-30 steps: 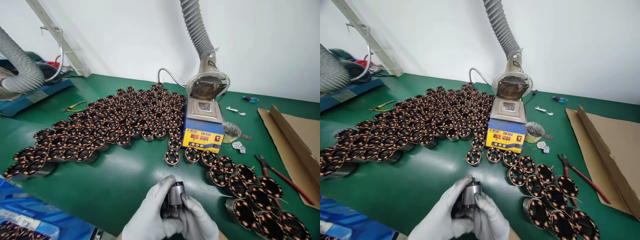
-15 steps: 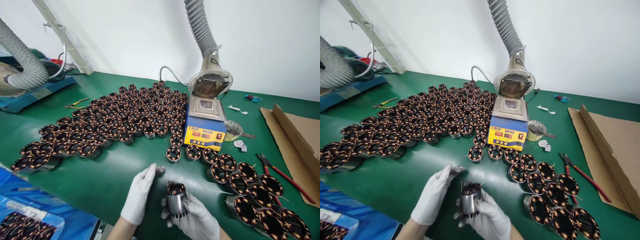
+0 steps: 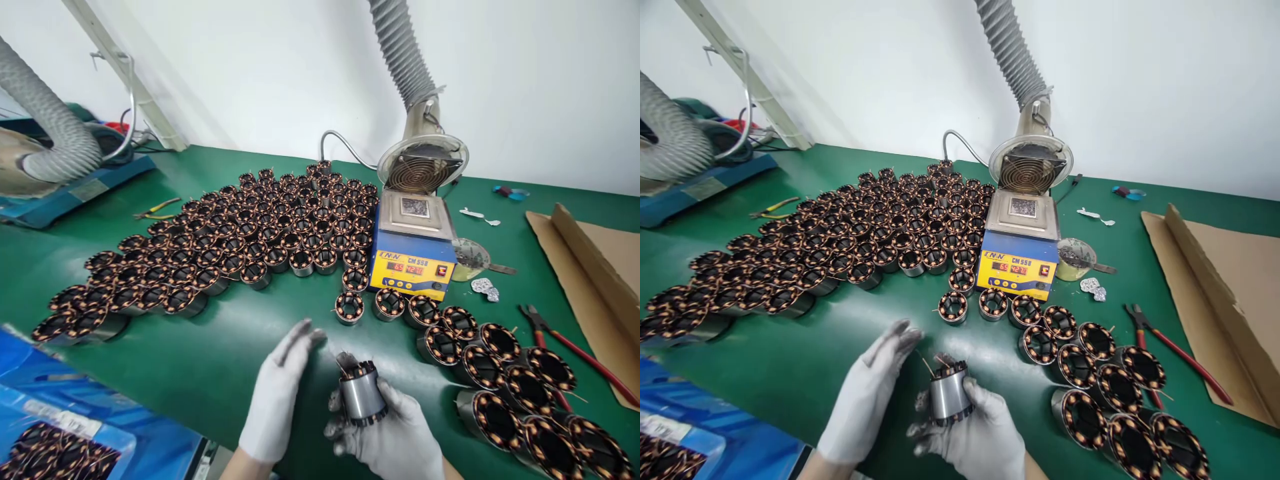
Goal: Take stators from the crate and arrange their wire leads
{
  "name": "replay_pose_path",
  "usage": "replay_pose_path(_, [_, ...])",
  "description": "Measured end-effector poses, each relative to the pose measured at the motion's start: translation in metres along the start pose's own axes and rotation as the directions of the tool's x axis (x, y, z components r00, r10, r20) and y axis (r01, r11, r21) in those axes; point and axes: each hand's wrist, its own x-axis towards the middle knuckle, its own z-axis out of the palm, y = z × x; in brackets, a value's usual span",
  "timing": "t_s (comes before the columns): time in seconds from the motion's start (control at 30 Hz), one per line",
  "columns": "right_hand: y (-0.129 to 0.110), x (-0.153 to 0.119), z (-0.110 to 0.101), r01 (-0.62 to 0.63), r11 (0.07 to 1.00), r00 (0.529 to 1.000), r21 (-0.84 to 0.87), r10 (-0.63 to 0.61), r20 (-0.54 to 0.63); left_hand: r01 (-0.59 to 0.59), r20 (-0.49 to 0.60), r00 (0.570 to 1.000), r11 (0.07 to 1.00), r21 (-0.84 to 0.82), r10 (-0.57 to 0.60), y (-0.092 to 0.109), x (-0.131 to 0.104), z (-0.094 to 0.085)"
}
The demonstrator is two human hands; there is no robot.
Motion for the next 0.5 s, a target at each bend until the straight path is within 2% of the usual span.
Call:
replay_pose_path(0.07, [-0.001,0.001,0.0,0.026,0.998,0.999,0.05,-0.024,-0.045,-0.02,0.236,0.97,0.959,0.282,-0.049,-0.005,-0.009,-0.003])
replay_pose_path(0.1, [-0.001,0.001,0.0,0.036,0.997,0.997,0.067,-0.032,-0.071,-0.056,0.301,0.951,0.923,0.381,-0.066,-0.008,-0.013,-0.002])
replay_pose_path(0.13, [-0.001,0.001,-0.001,0.038,0.996,0.996,0.079,-0.031,-0.089,-0.09,0.322,0.945,0.899,0.428,-0.058,-0.011,-0.017,0.001])
replay_pose_path(0.2, [0.0,0.001,-0.002,0.011,0.997,0.997,0.073,-0.005,-0.076,-0.093,0.252,0.968,0.905,0.415,-0.016,-0.012,-0.02,0.009])
replay_pose_path(0.27, [0.001,0.0,-0.004,-0.033,0.999,0.999,0.03,0.034,-0.027,-0.002,0.114,0.993,0.94,0.342,-0.04,-0.009,-0.017,0.018])
replay_pose_path(0.37, [0.001,-0.001,-0.006,-0.088,0.996,0.996,-0.022,0.088,0.016,0.112,-0.064,0.992,0.986,0.125,-0.105,-0.001,-0.004,0.023])
replay_pose_path(0.47, [0.0,-0.002,-0.006,-0.105,0.994,0.994,-0.019,0.106,0.017,0.056,-0.082,0.993,0.964,-0.261,-0.08,0.005,0.007,0.021])
replay_pose_path(0.5, [-0.001,-0.002,-0.005,-0.111,0.993,0.994,-0.029,0.112,0.019,0.051,-0.067,0.995,0.947,-0.317,-0.077,0.007,0.007,0.021])
